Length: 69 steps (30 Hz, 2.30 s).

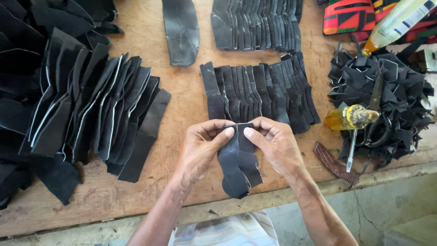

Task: The person aligns two black leather pieces by hand, pressing the edges together and checking the fit. They place the aligned pair on a stack of similar pieces and repeat the process with another pair.

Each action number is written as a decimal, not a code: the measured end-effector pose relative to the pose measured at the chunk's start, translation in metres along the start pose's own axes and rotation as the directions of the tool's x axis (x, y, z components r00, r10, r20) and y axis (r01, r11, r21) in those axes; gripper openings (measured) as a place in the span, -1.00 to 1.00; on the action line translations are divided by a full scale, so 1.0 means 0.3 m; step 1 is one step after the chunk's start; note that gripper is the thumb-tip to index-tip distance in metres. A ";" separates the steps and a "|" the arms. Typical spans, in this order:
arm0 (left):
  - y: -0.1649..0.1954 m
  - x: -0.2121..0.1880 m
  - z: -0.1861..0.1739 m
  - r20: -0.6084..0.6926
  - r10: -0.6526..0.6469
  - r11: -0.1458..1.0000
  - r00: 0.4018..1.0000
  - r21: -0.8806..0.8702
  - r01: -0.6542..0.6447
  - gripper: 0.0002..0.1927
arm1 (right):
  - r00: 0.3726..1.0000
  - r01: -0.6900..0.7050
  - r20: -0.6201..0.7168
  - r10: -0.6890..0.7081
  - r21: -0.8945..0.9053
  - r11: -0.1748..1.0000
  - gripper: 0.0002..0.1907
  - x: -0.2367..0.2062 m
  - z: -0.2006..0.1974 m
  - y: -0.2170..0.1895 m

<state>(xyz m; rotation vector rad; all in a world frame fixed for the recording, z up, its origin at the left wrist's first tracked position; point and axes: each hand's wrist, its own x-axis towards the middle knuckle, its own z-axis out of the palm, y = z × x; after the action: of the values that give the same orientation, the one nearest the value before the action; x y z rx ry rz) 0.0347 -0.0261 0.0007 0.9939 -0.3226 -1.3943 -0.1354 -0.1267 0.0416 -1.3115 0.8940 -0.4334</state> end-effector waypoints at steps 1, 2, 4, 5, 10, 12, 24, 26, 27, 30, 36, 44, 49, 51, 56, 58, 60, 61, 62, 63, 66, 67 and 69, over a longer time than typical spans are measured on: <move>0.000 -0.001 0.002 -0.009 0.006 1.000 1.000 0.025 -0.005 -0.81 | 1.000 0.009 -0.020 -0.010 -0.060 0.998 -0.88 -0.005 0.004 -0.002; 0.003 0.000 0.006 -0.015 0.020 0.999 1.000 0.050 -0.019 -0.82 | 0.999 0.021 -0.037 -0.025 -0.120 0.993 -0.89 -0.008 0.009 -0.005; 0.011 -0.002 0.020 -0.025 0.047 0.994 0.999 0.098 -0.045 -0.83 | 0.996 0.036 -0.070 -0.052 -0.223 0.974 -0.90 -0.015 0.020 -0.012; 0.018 -0.007 0.028 -0.033 0.069 0.988 0.997 0.138 -0.064 -0.84 | 0.994 0.037 -0.085 -0.061 -0.265 0.964 -0.90 -0.020 0.029 -0.015; 0.054 -0.058 0.082 -0.079 0.290 0.854 0.954 0.471 -0.221 -0.87 | 0.973 0.140 -0.138 -0.185 -0.286 0.948 -0.92 -0.030 0.086 -0.018; 0.071 -0.062 0.087 0.003 0.411 0.737 0.912 0.587 -0.334 -0.85 | 0.953 0.160 -0.187 -0.240 -0.365 0.917 -0.93 -0.026 0.094 -0.023; 0.033 -0.012 0.014 0.068 0.045 0.998 0.997 0.029 -0.047 -0.54 | 0.994 -0.060 -0.095 0.047 -0.139 0.988 -0.87 -0.019 0.032 0.002; 0.017 -0.016 0.004 0.061 0.012 0.993 0.998 0.113 -0.019 -0.52 | 0.992 -0.082 -0.109 0.061 -0.203 0.976 -0.86 -0.016 0.031 0.020; 0.012 -0.019 -0.001 0.032 -0.020 0.992 0.999 0.129 0.016 -0.53 | 0.991 -0.094 -0.114 0.068 -0.235 0.967 -0.85 -0.014 0.029 0.024; 0.021 -0.030 -0.020 -0.029 0.066 0.998 0.997 0.003 -0.066 -0.54 | 0.995 0.019 0.096 -0.036 0.174 0.984 -0.54 0.006 0.006 0.007; 0.050 -0.064 -0.022 -0.225 0.133 0.920 0.965 -0.335 -0.205 -0.49 | 0.851 -0.094 0.451 -0.269 0.635 0.767 0.08 -0.023 -0.005 -0.005; -0.011 -0.060 -0.012 -0.253 0.101 0.932 0.962 -0.313 -0.180 -0.65 | 0.999 -0.034 0.007 0.034 0.445 0.895 -0.46 -0.058 0.010 0.115; 0.004 -0.064 0.010 -0.335 0.140 0.966 0.932 -0.159 -0.202 -0.69 | 0.998 0.001 -0.054 0.019 0.350 0.937 -0.52 -0.053 -0.007 0.074; 0.034 -0.082 -0.004 -0.160 0.084 0.974 0.983 -0.193 -0.115 -0.64 | 0.995 0.032 -0.096 -0.004 0.284 0.958 -0.52 -0.047 -0.025 0.046; 0.072 -0.093 -0.051 0.127 -0.094 0.985 0.987 -0.134 0.111 -0.64 | 0.990 0.109 -0.118 -0.076 0.310 0.944 -0.45 -0.034 -0.097 -0.011; 0.056 -0.078 -0.047 0.146 -0.094 0.994 0.985 -0.031 0.100 -0.65 | 0.991 0.103 -0.107 -0.075 0.286 0.953 -0.47 -0.038 -0.098 -0.018; 0.038 -0.062 -0.038 0.161 -0.073 0.997 0.984 0.051 0.065 -0.66 | 0.993 0.099 -0.083 -0.080 0.258 0.961 -0.52 -0.044 -0.080 -0.021; 0.032 -0.059 -0.033 0.170 -0.063 0.995 0.983 0.091 0.048 -0.66 | 0.993 0.108 -0.066 -0.095 0.226 0.968 -0.47 -0.044 -0.069 -0.024; 0.029 -0.058 -0.028 0.175 -0.042 0.995 0.984 0.101 0.025 -0.66 | 0.993 0.117 -0.050 -0.109 0.193 0.974 -0.41 -0.046 -0.060 -0.028; 0.029 -0.059 -0.022 0.179 -0.022 0.994 0.984 0.110 0.002 -0.65 | 0.992 0.126 -0.034 -0.122 0.161 0.979 -0.35 -0.047 -0.052 -0.033; 0.051 -0.067 -0.019 0.201 -0.136 0.975 0.970 0.201 0.095 -0.62 | 0.995 0.089 -0.047 -0.084 0.117 0.989 -0.35 -0.046 -0.046 -0.049; 0.060 -0.068 -0.019 0.202 -0.202 0.959 0.958 0.240 0.151 -0.60 | 0.997 0.075 -0.040 -0.072 0.099 0.992 -0.34 -0.043 -0.046 -0.052; 0.069 -0.057 -0.011 0.208 -0.170 0.980 0.963 0.137 0.143 -0.59 | 0.999 0.047 -0.029 -0.045 0.061 0.997 -0.32 -0.039 -0.047 -0.054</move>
<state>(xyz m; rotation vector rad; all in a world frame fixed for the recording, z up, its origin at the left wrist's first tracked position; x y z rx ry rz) 0.0471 -0.0119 0.0200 0.9826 -0.5063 -1.6497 -0.1499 -0.1311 0.0605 -1.2738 0.8684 -0.5126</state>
